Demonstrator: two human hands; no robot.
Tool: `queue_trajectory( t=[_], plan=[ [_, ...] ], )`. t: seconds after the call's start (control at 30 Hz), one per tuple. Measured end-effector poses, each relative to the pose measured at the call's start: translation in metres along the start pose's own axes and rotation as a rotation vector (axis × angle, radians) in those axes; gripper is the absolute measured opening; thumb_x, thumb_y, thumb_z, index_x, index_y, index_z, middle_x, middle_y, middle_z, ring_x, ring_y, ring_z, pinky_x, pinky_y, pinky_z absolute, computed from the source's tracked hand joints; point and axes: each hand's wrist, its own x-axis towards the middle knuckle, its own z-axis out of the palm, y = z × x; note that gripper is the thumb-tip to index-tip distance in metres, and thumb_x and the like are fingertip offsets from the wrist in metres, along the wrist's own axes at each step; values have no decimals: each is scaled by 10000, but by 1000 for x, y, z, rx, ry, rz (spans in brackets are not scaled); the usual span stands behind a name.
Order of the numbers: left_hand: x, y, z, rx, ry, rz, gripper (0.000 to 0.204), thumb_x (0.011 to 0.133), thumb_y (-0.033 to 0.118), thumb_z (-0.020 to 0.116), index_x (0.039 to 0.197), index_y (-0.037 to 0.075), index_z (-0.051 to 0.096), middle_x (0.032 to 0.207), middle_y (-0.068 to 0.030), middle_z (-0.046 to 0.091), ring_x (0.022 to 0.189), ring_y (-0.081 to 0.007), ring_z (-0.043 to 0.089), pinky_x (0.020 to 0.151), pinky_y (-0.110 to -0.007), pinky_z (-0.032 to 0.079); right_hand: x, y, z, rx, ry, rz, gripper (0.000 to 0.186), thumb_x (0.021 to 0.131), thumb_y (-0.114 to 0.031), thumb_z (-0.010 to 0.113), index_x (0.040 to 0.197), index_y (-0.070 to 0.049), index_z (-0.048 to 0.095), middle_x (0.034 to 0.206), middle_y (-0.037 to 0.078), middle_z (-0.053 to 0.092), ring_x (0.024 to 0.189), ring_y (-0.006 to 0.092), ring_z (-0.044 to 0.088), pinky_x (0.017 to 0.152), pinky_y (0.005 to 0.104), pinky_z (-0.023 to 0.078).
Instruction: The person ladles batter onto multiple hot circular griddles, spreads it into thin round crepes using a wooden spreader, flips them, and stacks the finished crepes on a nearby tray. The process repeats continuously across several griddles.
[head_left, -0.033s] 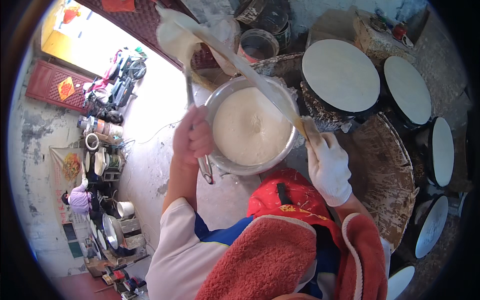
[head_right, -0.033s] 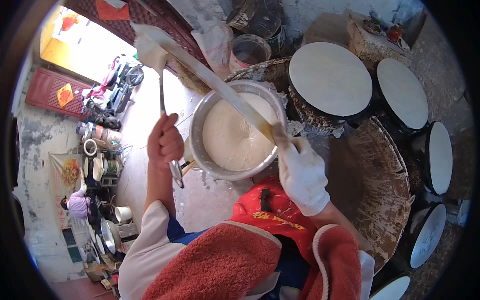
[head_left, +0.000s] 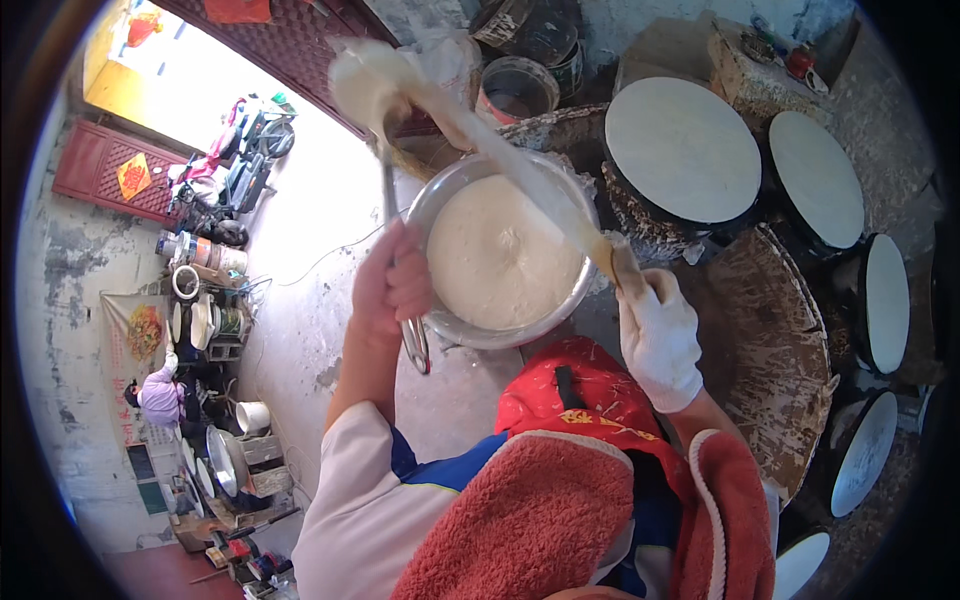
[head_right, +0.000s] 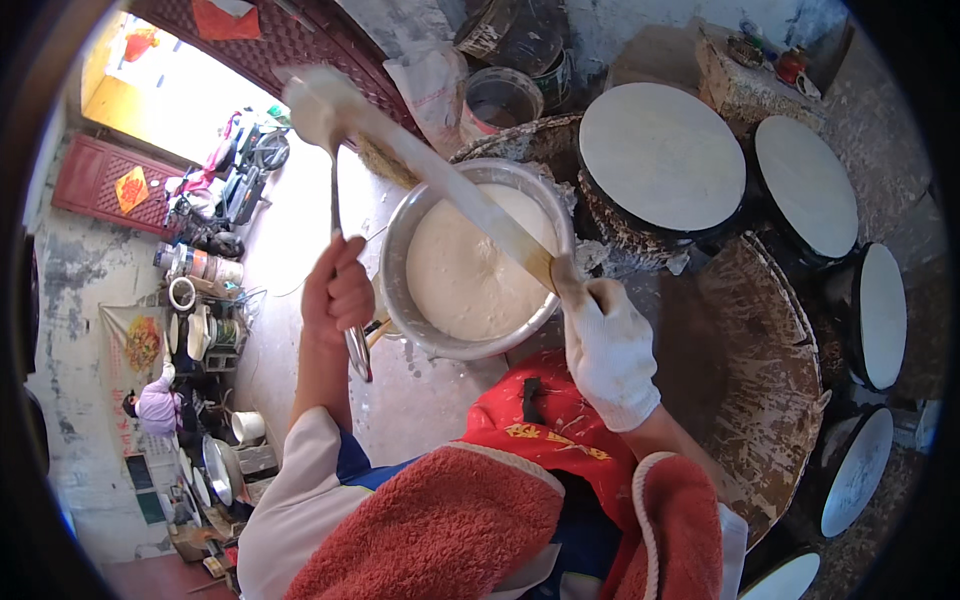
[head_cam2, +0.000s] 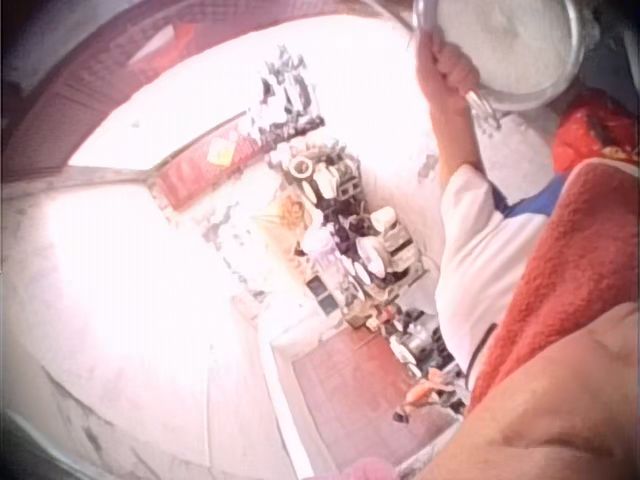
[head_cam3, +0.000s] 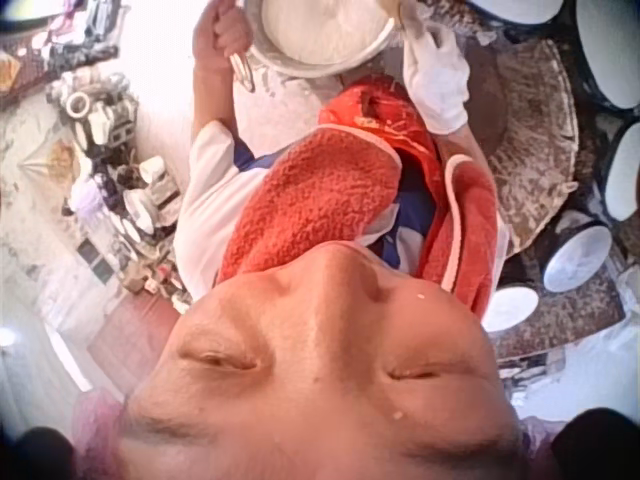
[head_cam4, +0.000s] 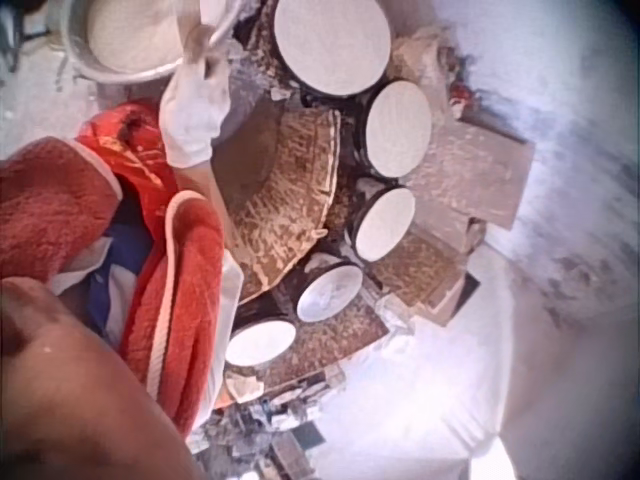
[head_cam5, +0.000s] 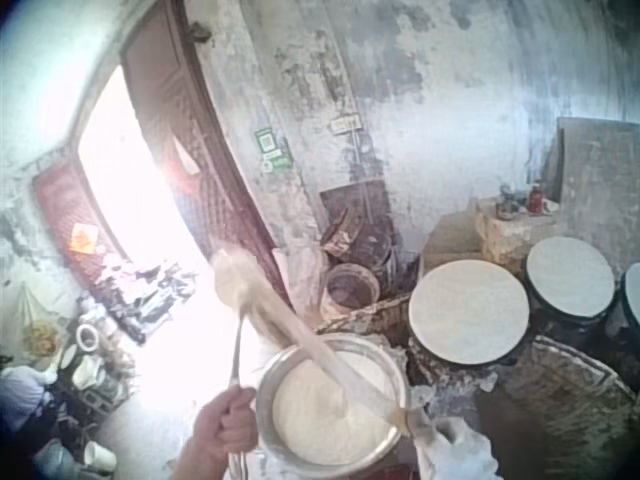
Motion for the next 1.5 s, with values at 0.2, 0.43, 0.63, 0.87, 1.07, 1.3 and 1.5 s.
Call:
queue_trajectory(
  t=[0.2, 0.43, 0.63, 0.87, 1.07, 1.3, 1.5],
  plan=[
    [-15, -53, -51, -756, 293, -180, 352, 1043, 304, 339, 741, 123, 348, 517, 67, 275, 365, -67, 273, 326, -238, 275, -113, 64, -35, -85, -505, 68, 523, 786, -83, 719, 1283, -139, 568, 814, 101, 565, 570, 297, 597, 509, 391, 507],
    [-12, -126, -36, 1124, 781, -292, 338, 1022, 383, 418, 768, 166, 370, 481, 64, 268, 339, -54, 227, 295, -245, 195, -212, 86, -126, 38, 53, 408, 292, 740, 21, 707, 1025, -19, 659, 924, 196, 651, 724, 325, 643, 603, 363, 525],
    [59, -211, -6, -365, 432, -889, 341, 1039, 319, 395, 741, 154, 371, 504, 85, 240, 347, -38, 213, 293, -215, 160, -287, 79, -125, -63, -177, 715, 339, 856, -212, 682, 1188, -160, 639, 916, 159, 625, 760, 351, 650, 677, 408, 537],
    [141, -347, 65, 108, 163, -1370, 353, 1041, 372, 360, 756, 166, 386, 469, 87, 227, 321, -42, 199, 284, -221, 201, -372, 47, -184, -120, 545, 1140, 525, 850, -83, 675, 1353, -87, 524, 797, 150, 570, 647, 315, 592, 621, 379, 502],
    [203, -463, 193, 197, 1, -1629, 354, 1049, 364, 317, 762, 160, 338, 455, 78, 212, 303, -50, 201, 271, -236, 211, -396, 53, -221, -288, 1143, 1087, 451, 865, 14, 637, 1307, 6, 551, 885, 122, 626, 745, 175, 599, 726, 265, 492],
    [272, -712, 285, 672, -450, -1752, 337, 1041, 315, 379, 751, 144, 384, 490, 82, 237, 337, -41, 201, 294, -231, 193, -422, 134, -280, -139, 1680, 1244, 395, 933, -131, 592, 1290, 34, 553, 1242, 178, 620, 1166, 216, 571, 1022, 316, 403],
    [263, -892, 277, 948, -445, -1773, 324, 1018, 273, 431, 725, 156, 359, 489, 76, 246, 343, -60, 210, 321, -242, 191, -432, 226, -309, -98, 1942, 1297, 393, 926, -145, 606, 1271, 41, 569, 1246, 144, 620, 1165, 188, 559, 1027, 303, 392]
  ],
)
